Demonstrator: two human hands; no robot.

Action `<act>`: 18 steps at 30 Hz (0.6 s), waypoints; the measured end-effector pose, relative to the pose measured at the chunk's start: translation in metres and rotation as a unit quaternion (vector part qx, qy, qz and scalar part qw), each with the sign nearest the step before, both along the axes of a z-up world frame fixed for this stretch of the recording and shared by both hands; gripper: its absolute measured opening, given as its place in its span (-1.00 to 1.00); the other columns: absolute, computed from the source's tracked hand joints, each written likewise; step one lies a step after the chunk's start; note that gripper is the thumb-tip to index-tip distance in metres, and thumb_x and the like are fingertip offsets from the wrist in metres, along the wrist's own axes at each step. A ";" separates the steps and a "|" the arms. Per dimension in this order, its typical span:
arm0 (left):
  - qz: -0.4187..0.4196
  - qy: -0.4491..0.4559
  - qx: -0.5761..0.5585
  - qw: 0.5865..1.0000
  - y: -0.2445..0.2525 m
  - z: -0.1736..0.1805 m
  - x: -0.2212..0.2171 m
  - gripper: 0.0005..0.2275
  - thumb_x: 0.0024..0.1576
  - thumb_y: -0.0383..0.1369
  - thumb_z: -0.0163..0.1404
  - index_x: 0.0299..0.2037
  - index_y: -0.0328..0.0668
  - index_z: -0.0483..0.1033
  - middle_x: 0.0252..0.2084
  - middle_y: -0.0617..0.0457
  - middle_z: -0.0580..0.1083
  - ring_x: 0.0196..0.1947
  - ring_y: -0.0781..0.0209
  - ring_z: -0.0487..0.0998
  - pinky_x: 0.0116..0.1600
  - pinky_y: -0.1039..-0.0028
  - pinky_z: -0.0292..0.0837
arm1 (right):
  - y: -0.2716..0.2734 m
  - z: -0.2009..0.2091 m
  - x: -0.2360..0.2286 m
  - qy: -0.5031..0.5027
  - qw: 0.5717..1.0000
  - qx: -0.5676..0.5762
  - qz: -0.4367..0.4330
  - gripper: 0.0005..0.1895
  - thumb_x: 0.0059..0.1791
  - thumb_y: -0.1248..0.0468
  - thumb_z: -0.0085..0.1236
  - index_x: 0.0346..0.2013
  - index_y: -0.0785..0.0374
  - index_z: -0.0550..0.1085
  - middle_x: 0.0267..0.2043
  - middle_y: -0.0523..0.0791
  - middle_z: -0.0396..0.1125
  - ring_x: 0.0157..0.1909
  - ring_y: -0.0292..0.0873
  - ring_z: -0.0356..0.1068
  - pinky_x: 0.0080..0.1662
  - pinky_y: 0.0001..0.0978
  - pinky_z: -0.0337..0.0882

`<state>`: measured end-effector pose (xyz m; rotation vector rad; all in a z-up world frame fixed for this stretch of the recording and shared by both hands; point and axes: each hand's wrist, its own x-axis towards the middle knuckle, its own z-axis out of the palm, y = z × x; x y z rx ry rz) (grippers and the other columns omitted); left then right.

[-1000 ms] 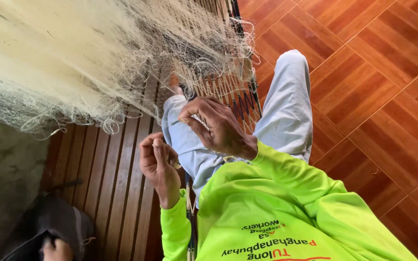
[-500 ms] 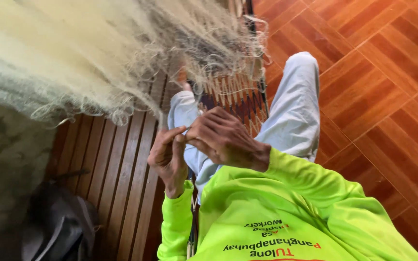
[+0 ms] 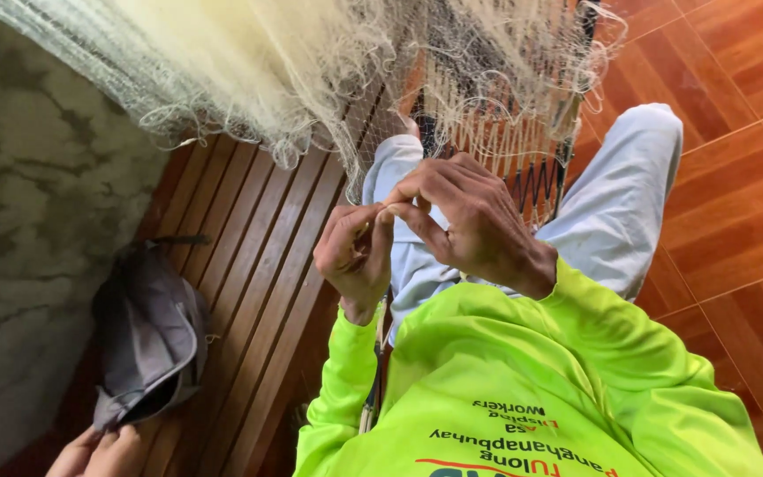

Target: Trimming excess threads from a large fishing net using scissors and a wooden stick.

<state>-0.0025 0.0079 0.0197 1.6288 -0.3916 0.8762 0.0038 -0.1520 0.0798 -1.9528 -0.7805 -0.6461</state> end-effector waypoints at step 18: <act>-0.017 0.012 -0.085 0.996 -0.005 -0.009 0.001 -0.95 0.17 -0.51 0.13 -0.31 -0.32 0.62 -0.53 0.02 0.47 -0.62 0.46 0.21 -0.53 0.63 0.17 | 0.011 -0.030 0.015 0.347 0.894 0.222 0.176 -0.81 0.15 0.30 0.03 -0.22 0.33 0.55 -0.63 -0.13 0.28 -0.56 -0.41 0.13 -0.44 -0.57 0.23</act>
